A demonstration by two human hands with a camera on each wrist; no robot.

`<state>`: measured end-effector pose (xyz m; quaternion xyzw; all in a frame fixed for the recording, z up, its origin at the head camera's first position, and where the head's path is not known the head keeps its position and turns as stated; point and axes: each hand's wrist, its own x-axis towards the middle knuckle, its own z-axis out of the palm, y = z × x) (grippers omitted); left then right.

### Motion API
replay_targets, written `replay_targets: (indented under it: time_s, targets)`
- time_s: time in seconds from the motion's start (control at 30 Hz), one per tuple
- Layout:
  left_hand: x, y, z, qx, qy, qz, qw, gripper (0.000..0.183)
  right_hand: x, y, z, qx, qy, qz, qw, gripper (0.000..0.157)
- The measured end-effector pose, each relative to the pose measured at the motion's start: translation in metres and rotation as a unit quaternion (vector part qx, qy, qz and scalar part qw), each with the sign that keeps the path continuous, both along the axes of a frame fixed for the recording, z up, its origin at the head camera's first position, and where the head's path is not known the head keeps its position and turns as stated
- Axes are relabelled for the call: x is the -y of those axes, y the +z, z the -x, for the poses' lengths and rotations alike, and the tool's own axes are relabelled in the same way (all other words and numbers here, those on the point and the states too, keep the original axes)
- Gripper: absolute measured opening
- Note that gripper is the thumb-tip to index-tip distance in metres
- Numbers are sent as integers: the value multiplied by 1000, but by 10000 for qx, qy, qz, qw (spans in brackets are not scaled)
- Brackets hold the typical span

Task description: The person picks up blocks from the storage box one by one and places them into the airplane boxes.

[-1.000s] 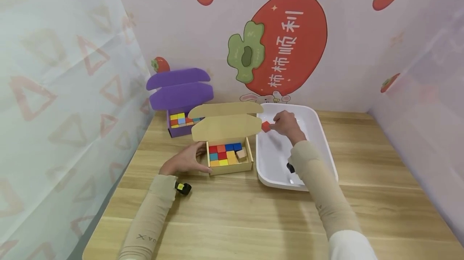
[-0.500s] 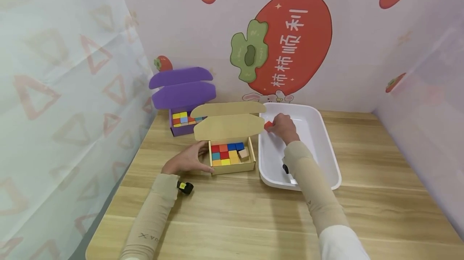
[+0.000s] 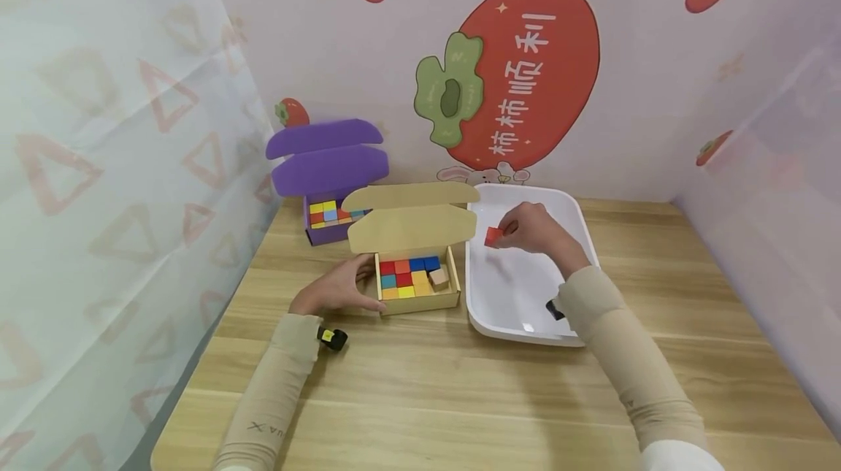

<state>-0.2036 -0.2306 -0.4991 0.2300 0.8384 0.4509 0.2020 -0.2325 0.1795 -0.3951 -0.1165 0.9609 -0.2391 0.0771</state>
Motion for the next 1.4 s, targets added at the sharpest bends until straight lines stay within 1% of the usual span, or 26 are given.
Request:
replay_targets:
  time_s: [0.1,0.17,0.3,0.43,0.6,0.67,0.77,0.87,1.13,1.27,1.37,1.4]
  targets:
    - [1,1,1,17,5,-20,10000,117,5,13,-12,-79,497,55,9987,25]
    - [2,1,1,8,-25,-33,10000,117,13,21,-19,-40,780,109,9969,24]
    - [2,0,2,-24,-80,-56,9999,115,34,29,-31,66,1309,171,9912,22]
    - [1,1,1,-23,-96,-68,9999,114,56,29,-37,166,1651,123,9861,21]
    - [0,0,1,16,-118,-49,9999,113,78,22,-39,224,2031,-70,9789,19]
    - [0,-1,1,8,-127,-48,9999,112,86,20,-41,232,2100,-228,9772,20]
    - [-1,-2,2,-30,-129,-58,9999,111,99,20,-43,222,2081,-572,9762,20]
    - [-1,-2,3,-34,-112,-77,9999,112,110,19,-46,204,1997,-990,9746,18]
    - [-1,-1,3,-20,-104,-30,9999,116,132,10,-49,231,1849,-1761,9666,10]
    - [-1,-3,4,-26,-110,-59,9999,114,141,4,-49,204,1743,-2096,9619,15]
    - [-1,-4,5,-18,-106,-74,9999,114,147,-1,-50,131,1598,-2324,9593,25]
    - [-1,-4,5,-8,-115,-83,9999,114,148,-3,-50,113,1555,-2358,9592,26]
